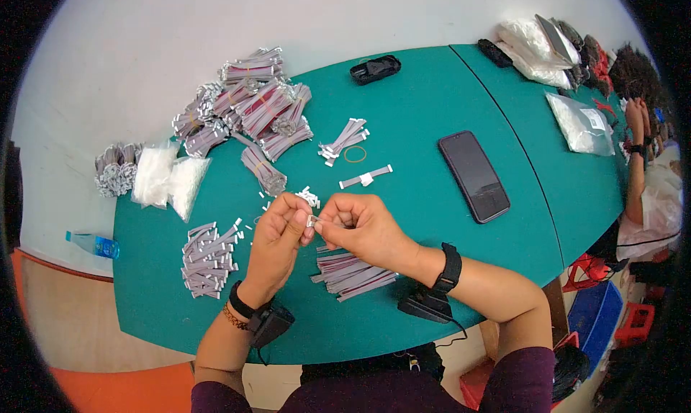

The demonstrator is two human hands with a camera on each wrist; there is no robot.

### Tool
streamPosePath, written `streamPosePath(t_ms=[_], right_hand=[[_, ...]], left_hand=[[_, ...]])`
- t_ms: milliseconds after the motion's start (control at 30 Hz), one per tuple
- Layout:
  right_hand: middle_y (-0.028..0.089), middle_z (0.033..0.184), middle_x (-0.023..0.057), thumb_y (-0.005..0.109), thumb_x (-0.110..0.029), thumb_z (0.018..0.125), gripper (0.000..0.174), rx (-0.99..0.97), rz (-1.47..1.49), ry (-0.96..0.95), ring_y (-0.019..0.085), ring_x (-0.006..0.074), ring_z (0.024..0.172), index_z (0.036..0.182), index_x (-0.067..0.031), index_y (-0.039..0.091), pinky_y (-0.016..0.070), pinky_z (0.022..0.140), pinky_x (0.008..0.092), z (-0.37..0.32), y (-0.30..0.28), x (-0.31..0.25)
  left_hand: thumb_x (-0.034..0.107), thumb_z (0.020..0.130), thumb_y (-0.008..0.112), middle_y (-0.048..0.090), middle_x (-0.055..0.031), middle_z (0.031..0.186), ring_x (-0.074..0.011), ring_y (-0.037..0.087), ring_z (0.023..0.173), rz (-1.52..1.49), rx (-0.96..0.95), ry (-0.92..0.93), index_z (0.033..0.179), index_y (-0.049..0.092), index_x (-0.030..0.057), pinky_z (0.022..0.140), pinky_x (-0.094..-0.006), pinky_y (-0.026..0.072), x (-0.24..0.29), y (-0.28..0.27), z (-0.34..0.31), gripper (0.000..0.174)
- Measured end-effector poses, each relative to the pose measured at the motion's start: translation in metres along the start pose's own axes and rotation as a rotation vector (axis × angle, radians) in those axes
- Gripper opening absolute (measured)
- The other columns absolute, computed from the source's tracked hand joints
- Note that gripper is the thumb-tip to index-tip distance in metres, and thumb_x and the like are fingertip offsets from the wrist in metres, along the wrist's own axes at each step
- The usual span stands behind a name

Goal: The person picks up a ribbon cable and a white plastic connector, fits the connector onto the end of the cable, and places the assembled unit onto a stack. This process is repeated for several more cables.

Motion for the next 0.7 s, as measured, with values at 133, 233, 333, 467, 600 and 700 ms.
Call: streamPosePath(t_ms=[133,233,333,467,600,700], right_hand=[[0.057,0.065,-0.001,0.06,-0.008,0.087,0.013,0.008,-0.029,0.024,0.051,0.0021,0.057,0.077,-0.0025,0.054,0.04,0.05,0.018,-0.001,0.0,-0.0021],[0.056,0.064,-0.0013,0.06,-0.008,0.087,0.014,0.011,-0.039,0.018,0.05,0.002,0.056,0.075,-0.0028,0.053,0.0393,0.05,0.0181,-0.0008,0.0,-0.0016],[0.056,0.063,-0.0015,0.06,-0.008,0.087,0.015,0.017,-0.041,0.028,0.05,0.0019,0.056,0.074,-0.0029,0.053,0.0386,0.049,0.0181,-0.0013,0.0005,-0.0043],[0.056,0.062,-0.0013,0.06,-0.007,0.086,0.014,0.029,-0.02,0.052,0.049,0.0019,0.054,0.074,-0.003,0.053,0.0371,0.048,0.0181,-0.0017,0.0007,-0.0034],[0.055,0.059,-0.0013,0.06,-0.006,0.085,0.013,0.039,0.006,0.035,0.049,0.0016,0.052,0.075,-0.0034,0.054,0.0347,0.047,0.0183,-0.001,0.001,0.003],[0.054,0.058,-0.0018,0.06,-0.006,0.085,0.013,0.039,0.0,0.052,0.048,0.0014,0.052,0.074,-0.0034,0.053,0.0339,0.046,0.0185,-0.002,0.0014,-0.0004]], left_hand=[[0.018,0.094,0.053,0.051,0.0021,0.075,-0.0052,0.046,0.067,0.094,0.011,0.048,0.094,0.051,0.0056,0.06,-0.019,0.0365,0.0016,0.0004,0.0,0.013],[0.016,0.094,0.053,0.052,0.0018,0.076,-0.0049,0.047,0.068,0.171,0.025,0.091,0.094,0.051,0.0051,0.06,-0.0189,0.0369,0.0028,0.0006,-0.0007,0.011],[0.014,0.093,0.053,0.053,0.0013,0.077,-0.0049,0.048,0.069,0.229,0.035,0.154,0.096,0.05,0.0048,0.061,-0.0189,0.0372,0.003,0.0007,-0.0012,0.01],[0.012,0.092,0.054,0.053,0.0003,0.076,-0.0053,0.049,0.069,0.245,0.055,0.213,0.106,0.046,0.0043,0.062,-0.019,0.0375,0.0057,0.0029,-0.0031,0.017],[0.011,0.092,0.053,0.053,-0.0013,0.075,-0.0061,0.049,0.069,0.327,0.06,0.238,0.114,0.039,0.0034,0.063,-0.0196,0.0382,0.0077,0.0046,-0.0047,0.026],[0.01,0.092,0.052,0.053,-0.0022,0.074,-0.0065,0.049,0.069,0.386,0.059,0.264,0.116,0.037,0.0028,0.064,-0.0201,0.0391,0.0055,0.0039,-0.0055,0.029]])
Point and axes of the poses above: each hand's wrist, its own z-axis towards the middle knuckle, its own y-axis out of the palm, x = y × z, the point moved 4 cm from there along z, towards the middle knuckle
